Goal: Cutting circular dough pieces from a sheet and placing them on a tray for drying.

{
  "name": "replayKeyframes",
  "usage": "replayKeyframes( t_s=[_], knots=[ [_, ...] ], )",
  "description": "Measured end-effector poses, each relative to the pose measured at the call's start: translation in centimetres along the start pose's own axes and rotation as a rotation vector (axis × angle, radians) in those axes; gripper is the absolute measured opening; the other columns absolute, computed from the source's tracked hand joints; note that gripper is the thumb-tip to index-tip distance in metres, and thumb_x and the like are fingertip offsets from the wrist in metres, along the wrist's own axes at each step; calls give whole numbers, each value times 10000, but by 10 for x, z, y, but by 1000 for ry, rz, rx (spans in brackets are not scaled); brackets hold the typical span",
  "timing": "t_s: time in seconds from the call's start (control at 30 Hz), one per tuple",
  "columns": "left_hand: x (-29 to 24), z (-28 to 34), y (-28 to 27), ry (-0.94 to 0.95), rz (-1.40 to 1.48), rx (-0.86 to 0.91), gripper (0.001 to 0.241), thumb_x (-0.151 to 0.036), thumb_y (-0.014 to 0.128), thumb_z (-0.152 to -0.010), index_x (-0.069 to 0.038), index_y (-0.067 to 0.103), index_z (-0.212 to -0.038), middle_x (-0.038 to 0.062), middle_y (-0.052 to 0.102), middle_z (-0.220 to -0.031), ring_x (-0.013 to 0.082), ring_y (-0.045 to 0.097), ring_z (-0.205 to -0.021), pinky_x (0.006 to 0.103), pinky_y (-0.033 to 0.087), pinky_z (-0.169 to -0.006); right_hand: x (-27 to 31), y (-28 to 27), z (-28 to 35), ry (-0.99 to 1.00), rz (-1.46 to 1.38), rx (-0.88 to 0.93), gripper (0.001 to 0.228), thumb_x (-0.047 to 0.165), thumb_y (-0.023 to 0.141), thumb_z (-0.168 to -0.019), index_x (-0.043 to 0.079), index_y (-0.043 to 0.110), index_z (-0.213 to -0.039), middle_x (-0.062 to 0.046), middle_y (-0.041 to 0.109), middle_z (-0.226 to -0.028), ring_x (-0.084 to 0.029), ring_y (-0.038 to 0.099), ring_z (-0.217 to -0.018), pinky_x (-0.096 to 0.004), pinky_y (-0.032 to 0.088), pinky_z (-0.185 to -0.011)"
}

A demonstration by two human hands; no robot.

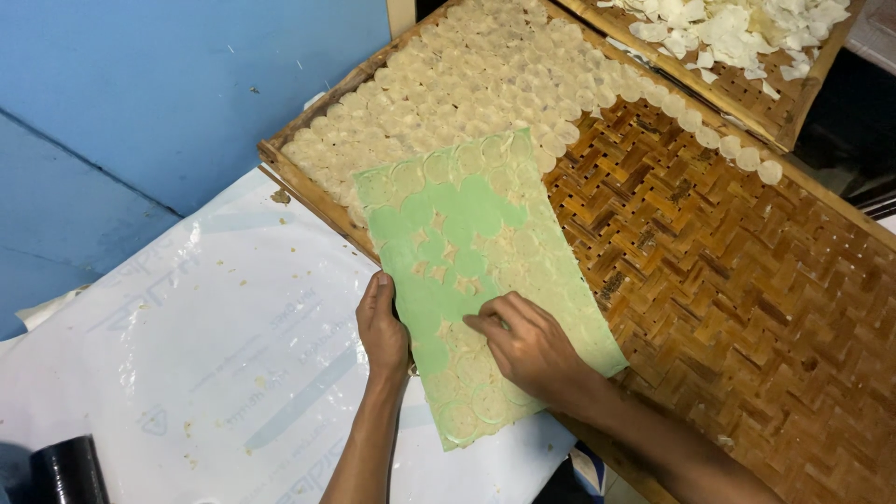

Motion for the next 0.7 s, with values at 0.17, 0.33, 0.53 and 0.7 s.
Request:
replayKeyframes(
  t_s=[0.17,0.33,0.53,0.7],
  knots=[
    [-4,2,3,-2,18,-13,308,-216,486,-1064,-27,700,-1178,123,727,-850,176,692,-695,311,574,-698,16,-3,-4,-36,2,41,267,0,549,-920,41,705,-1132,-84,587,-909,-251,623,-848,-342,541,-690],
    [1,0,-1,3,0,7,315,-215,472,-1079,-21,691,-1193,122,718,-854,175,677,-693,318,568,-695,8,1,-4,142,-220,111,76,50,633,-934,72,678,-991,-59,598,-904,-254,644,-872,-350,553,-732],
    [-3,1,3,-10,-1,1,309,-212,476,-1070,-22,701,-1163,112,706,-811,172,674,-664,305,566,-660,7,-4,-3,217,-339,168,104,36,613,-953,62,690,-1018,-60,619,-880,-241,662,-863,-360,558,-742],
    [4,-3,-2,-14,14,-2,296,-218,491,-1064,-30,703,-1152,118,711,-813,179,681,-658,306,569,-658,-5,-6,3,302,-486,110,137,50,569,-993,65,676,-1077,-84,675,-871,-267,710,-839,-375,587,-732]
  ],
)
Point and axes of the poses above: each hand's wrist, its own z-axis away from the middle knuckle, its own y-axis out of the palm, x = y × z, the point moved 4 cm from there along -z, towards the middle knuckle
